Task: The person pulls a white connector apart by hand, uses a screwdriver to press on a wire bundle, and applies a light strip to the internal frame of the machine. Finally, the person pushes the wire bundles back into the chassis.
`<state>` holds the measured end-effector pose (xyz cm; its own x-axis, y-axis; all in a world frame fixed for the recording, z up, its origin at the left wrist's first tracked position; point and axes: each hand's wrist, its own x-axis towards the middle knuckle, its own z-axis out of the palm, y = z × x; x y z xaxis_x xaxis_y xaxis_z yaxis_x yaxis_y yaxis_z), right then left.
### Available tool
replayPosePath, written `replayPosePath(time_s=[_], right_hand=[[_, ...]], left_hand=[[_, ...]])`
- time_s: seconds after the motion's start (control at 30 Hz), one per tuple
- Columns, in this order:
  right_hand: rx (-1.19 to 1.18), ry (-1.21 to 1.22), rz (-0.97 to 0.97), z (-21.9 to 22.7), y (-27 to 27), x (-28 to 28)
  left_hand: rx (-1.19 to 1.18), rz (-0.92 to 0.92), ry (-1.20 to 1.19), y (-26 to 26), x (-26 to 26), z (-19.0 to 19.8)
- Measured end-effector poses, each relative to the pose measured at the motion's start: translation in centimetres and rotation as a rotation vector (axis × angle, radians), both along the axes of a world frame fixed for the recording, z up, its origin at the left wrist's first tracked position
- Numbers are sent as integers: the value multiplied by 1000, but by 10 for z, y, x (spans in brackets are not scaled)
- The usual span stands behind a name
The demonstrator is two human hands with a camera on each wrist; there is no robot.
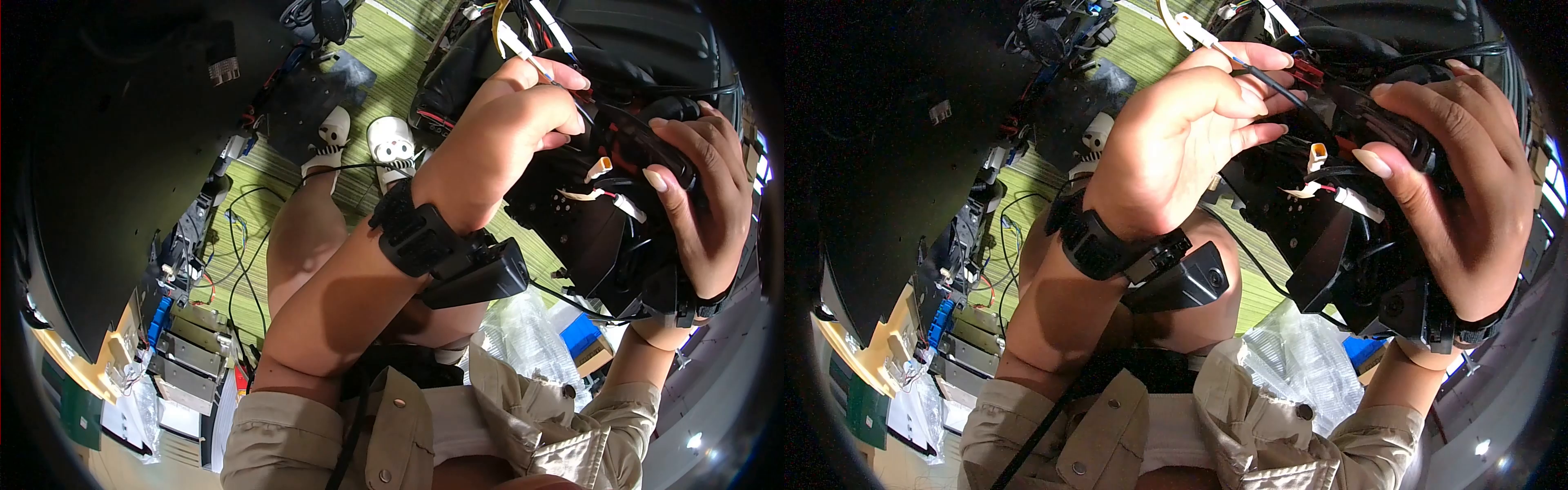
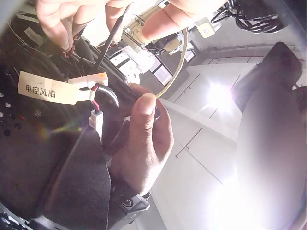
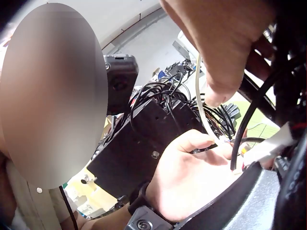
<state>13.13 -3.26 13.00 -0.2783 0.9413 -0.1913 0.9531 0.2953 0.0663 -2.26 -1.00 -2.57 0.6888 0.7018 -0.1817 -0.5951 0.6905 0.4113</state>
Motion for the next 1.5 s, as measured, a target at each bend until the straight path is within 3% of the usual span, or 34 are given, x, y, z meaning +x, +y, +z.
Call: replayPosePath(time_s=[0.13, 0.3, 0.63, 0.83, 0.93, 1.0, 1.1, 1.2, 1.23, 1.33, 1.43, 1.5], right_hand=[[-21, -24, 6, 1, 1, -1], [-23, 37, -18, 1, 2, -5], [-99, 6, 70, 2, 6, -3], [-22, 36, 8, 1, 3, -4], [-43, 2, 3, 2, 2, -2], [-55, 67, -46, 2, 1, 0], [87, 198, -174, -3, -7, -3], [145, 219, -119, -2, -11, 12], [146, 219, -120, -2, -11, 13], [151, 205, -139, -2, -13, 16], [222, 151, -115, -8, -17, 19], [235, 311, -247, -11, -14, 6]], left_hand=[[43, -3, 20, 0, -1, -1], [-146, -29, 0, 0, 4, -1], [-139, -65, -4, 2, 7, 4], [-203, -48, 148, 6, 5, 13], [-116, -58, 263, 5, 3, 8], [-98, -158, 380, 6, 1, 7], [-13, -112, 538, 9, -3, 14], [59, -11, 470, 13, -9, 9], [37, 198, 374, 13, -1, 12], [121, 182, 276, 16, 5, -1], [42, 160, 223, 15, 4, 0], [37, 164, 205, 17, 3, -2]])
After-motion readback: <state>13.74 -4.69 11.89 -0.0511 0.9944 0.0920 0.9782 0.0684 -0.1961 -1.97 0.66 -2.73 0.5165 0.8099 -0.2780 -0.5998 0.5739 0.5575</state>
